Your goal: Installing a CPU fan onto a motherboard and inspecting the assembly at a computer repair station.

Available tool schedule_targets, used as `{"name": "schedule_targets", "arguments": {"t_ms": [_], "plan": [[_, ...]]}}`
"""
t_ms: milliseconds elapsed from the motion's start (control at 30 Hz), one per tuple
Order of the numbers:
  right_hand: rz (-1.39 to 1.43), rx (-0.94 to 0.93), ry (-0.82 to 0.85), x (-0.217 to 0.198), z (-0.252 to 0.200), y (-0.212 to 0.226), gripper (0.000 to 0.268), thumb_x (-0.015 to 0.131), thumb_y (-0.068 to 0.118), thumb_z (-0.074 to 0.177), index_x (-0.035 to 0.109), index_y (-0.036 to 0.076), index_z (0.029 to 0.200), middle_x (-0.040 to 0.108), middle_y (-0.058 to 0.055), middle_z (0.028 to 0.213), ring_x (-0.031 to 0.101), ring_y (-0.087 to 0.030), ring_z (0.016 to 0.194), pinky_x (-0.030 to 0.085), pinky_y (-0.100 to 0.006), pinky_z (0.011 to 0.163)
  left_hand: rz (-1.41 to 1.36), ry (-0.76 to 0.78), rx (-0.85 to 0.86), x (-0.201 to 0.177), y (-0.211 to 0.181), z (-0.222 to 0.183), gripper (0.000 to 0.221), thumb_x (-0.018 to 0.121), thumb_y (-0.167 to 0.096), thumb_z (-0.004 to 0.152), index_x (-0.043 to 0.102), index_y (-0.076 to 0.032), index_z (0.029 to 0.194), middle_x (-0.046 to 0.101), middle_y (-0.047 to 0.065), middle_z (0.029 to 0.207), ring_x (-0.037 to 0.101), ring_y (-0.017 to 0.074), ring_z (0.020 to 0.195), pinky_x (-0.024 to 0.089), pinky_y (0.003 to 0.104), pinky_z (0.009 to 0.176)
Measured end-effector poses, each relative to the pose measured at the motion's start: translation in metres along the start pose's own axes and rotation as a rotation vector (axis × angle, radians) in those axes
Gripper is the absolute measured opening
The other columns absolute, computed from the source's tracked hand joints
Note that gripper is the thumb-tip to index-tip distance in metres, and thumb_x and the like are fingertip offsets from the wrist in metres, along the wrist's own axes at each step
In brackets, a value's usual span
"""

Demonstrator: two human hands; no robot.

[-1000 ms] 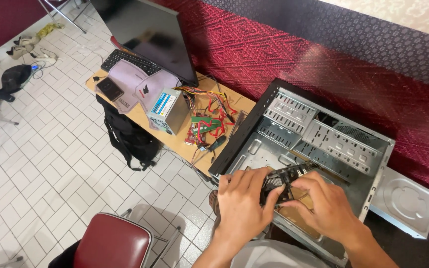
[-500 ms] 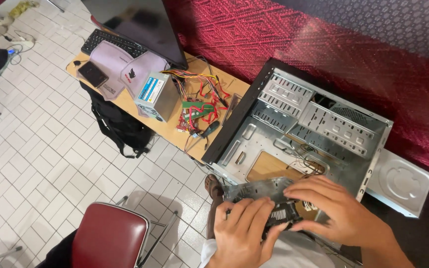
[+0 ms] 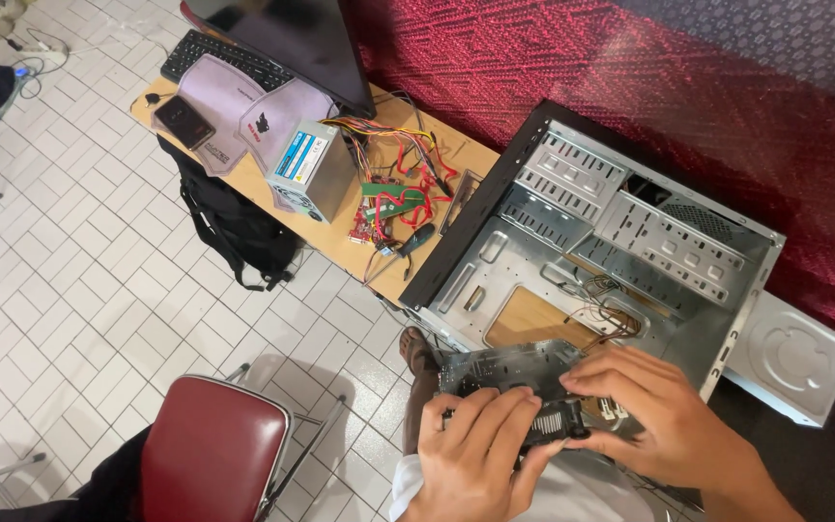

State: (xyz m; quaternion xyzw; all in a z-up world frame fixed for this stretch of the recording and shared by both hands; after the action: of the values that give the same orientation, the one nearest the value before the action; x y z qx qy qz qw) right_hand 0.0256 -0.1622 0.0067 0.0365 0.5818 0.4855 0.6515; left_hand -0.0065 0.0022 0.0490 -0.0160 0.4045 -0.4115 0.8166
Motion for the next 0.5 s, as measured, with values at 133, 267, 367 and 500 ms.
{"name": "schedule_targets", "arguments": {"t_ms": [133, 267, 367, 500], "plan": [[0.013, 0.0, -0.01, 0.0, 0.002, -0.001, 0.041, 0.076, 0.041, 0.085, 0.073, 0.009, 0.109, 0.077, -0.005, 0.107, 0.075, -0.02, 0.098, 0.059, -0.038, 0.089, -0.017, 0.023, -0.018, 0.001, 0.001, 0.001, 0.033, 0.059, -0.038, 0.105, 0.073, -0.009, 0.106, 0.077, 0.004, 0.109, 0.072, 0.0214, 0.091, 0.044, 0.037, 0.081], [0.055, -0.027, -0.021, -0.002, 0.006, -0.007, 0.047, 0.08, 0.043, 0.081, 0.072, 0.009, 0.113, 0.077, -0.006, 0.109, 0.076, -0.021, 0.099, 0.06, -0.038, 0.09, -0.034, 0.049, -0.009, 0.003, 0.006, 0.004, 0.033, 0.061, -0.038, 0.103, 0.072, -0.008, 0.111, 0.075, 0.006, 0.114, 0.07, 0.0247, 0.093, 0.044, 0.04, 0.08], [0.135, -0.047, -0.023, -0.005, 0.013, -0.011, 0.05, 0.087, 0.037, 0.076, 0.071, 0.008, 0.114, 0.077, -0.008, 0.108, 0.076, -0.022, 0.098, 0.062, -0.037, 0.088, -0.085, 0.132, -0.029, 0.005, 0.01, 0.008, 0.042, 0.065, -0.045, 0.1, 0.069, -0.007, 0.118, 0.072, 0.01, 0.121, 0.068, 0.0292, 0.102, 0.046, 0.044, 0.083], [0.172, 0.027, 0.005, -0.002, 0.014, -0.033, 0.054, 0.091, 0.034, 0.072, 0.068, 0.014, 0.117, 0.076, -0.007, 0.111, 0.076, -0.022, 0.102, 0.061, -0.037, 0.089, -0.052, 0.182, -0.028, 0.01, 0.022, 0.009, 0.062, 0.063, -0.061, 0.095, 0.063, -0.008, 0.127, 0.066, 0.012, 0.12, 0.063, 0.0342, 0.11, 0.047, 0.047, 0.092]]}}
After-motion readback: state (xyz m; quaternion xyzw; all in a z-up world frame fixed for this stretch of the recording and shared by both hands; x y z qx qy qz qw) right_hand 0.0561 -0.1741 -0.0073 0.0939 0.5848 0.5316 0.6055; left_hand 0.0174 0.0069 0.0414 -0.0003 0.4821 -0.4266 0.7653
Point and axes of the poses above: each hand's wrist, its own z-axis towards the middle knuckle, its own x-axis out of the palm, y = z × x, the point moved 9 cm from there along z, towards the middle knuckle
